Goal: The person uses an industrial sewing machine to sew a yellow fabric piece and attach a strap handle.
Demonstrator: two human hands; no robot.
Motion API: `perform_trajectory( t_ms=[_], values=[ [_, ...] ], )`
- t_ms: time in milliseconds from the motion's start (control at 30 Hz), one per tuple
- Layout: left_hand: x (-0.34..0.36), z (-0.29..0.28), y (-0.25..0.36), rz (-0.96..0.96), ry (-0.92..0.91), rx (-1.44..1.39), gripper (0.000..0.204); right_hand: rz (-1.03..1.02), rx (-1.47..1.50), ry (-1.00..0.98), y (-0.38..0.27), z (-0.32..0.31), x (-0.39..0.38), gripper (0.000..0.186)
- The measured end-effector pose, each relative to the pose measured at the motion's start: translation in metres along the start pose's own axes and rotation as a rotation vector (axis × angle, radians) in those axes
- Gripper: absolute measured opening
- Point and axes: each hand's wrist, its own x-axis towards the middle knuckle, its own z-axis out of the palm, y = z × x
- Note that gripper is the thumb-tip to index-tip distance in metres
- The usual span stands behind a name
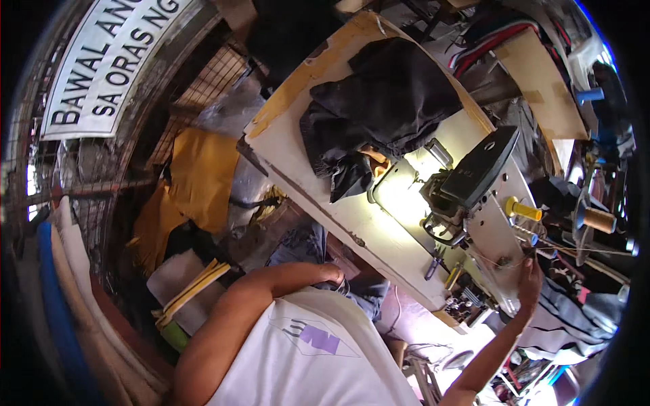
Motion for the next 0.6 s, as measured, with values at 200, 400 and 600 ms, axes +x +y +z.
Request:
perform_trajectory(
  t_ms=[200,400,600],
  values=[
    [0.013,0.009,-0.087,-0.052,-0.077,0.067,0.026,-0.176,-0.772,0.047,0.096,-0.02,0.005,0.042],
    [0.001,0.02,-0.155,-0.082,-0.066,0.158,0.025,-0.255,-0.851,0.178,0.067,-0.023,0.016,0.049],
    [-0.007,0.024,-0.143,-0.05,-0.052,0.25,0.025,-0.193,0.145,0.406,0.007,-0.008,-0.021,0.042]
  ],
)
